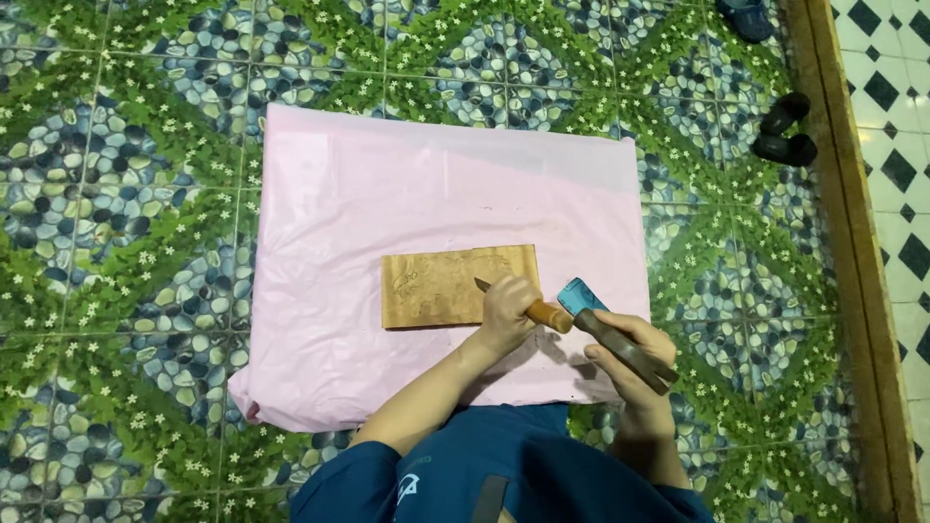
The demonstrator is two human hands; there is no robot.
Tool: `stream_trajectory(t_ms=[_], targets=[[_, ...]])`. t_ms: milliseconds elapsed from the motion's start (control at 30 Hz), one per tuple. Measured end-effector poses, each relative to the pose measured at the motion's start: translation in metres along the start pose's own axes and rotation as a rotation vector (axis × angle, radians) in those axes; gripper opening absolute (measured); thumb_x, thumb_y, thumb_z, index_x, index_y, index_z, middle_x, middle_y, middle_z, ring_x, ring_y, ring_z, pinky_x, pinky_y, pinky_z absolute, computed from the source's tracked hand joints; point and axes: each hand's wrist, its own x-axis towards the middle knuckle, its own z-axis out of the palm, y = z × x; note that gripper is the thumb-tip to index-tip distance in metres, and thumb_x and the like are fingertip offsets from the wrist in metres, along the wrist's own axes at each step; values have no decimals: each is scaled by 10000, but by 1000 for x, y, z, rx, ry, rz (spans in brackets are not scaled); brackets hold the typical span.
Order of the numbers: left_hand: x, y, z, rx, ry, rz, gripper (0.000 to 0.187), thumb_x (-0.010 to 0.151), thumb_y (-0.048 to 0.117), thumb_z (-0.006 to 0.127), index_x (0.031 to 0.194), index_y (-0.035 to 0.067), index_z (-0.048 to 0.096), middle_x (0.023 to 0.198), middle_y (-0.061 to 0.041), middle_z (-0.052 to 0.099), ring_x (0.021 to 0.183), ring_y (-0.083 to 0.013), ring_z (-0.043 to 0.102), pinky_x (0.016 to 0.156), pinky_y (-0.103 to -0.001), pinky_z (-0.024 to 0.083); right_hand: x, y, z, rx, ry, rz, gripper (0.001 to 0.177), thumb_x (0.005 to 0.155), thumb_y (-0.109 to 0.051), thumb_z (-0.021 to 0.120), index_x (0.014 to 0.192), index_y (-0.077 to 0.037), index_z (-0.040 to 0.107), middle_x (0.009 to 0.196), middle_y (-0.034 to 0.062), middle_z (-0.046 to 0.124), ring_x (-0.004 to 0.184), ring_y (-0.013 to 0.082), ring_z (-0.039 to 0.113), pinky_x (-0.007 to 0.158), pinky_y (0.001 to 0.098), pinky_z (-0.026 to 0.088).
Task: The person carves a design into a wooden block using a chisel and a mallet.
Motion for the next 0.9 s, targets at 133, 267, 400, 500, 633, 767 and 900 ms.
stream_trajectory(t_ms=[133, 267, 400, 500, 633, 767, 900], targets=[[-12, -6, 0, -45, -107, -72, 298, 1032, 309, 573, 812, 109, 559, 715, -61, 568, 619, -264, 527, 580, -390, 363, -1, -24, 4, 18, -73, 153, 433, 735, -104, 856, 1147, -38, 739, 1052, 121, 784, 897, 144, 743, 786, 208, 576], [-37, -31, 19, -63, -83, -128, 334, 919, 462, 746, 779, 192, 606, 710, -25, 540, 678, -315, 626, 632, -416, 516, 3, -20, 11, 155, 3, 103, 375, 674, -10, 896, 1024, 39, 769, 716, 137, 722, 675, 147, 621, 549, 260, 475], [-27, -20, 13, -56, -71, -96, 316, 937, 385, 743, 759, 178, 583, 692, -32, 510, 636, -334, 605, 590, -425, 504, 2, -16, 7, 49, 28, 100, 398, 652, -40, 925, 1021, 10, 786, 783, 184, 762, 711, 156, 654, 567, 301, 505], [-39, -29, 22, -34, -71, -69, 302, 929, 340, 751, 730, 183, 586, 681, -25, 518, 618, -319, 600, 576, -420, 498, 4, -28, 10, 33, -17, 164, 372, 680, -35, 913, 1023, 23, 782, 799, 199, 771, 750, 167, 637, 583, 321, 515], [-51, -29, 30, -60, -83, -43, 275, 900, 308, 764, 697, 209, 607, 690, 5, 553, 633, -272, 616, 585, -384, 499, -4, -89, 15, 136, 96, 184, 347, 696, -10, 858, 1025, 46, 764, 825, 164, 749, 775, 148, 581, 610, 288, 493], [-40, -7, 26, -35, -150, -4, 246, 897, 335, 733, 739, 214, 588, 676, -6, 501, 632, -264, 605, 587, -391, 498, -24, 19, -18, 106, 168, 81, 416, 662, -81, 925, 1043, -4, 776, 872, 149, 748, 808, 129, 617, 637, 252, 474], [-51, -28, 38, -28, -171, -1, 173, 879, 275, 730, 773, 203, 613, 684, -25, 513, 639, -281, 613, 592, -388, 509, -23, 15, -17, 43, 166, 61, 390, 699, -88, 904, 1049, 15, 765, 919, 185, 756, 826, 173, 620, 656, 304, 490]])
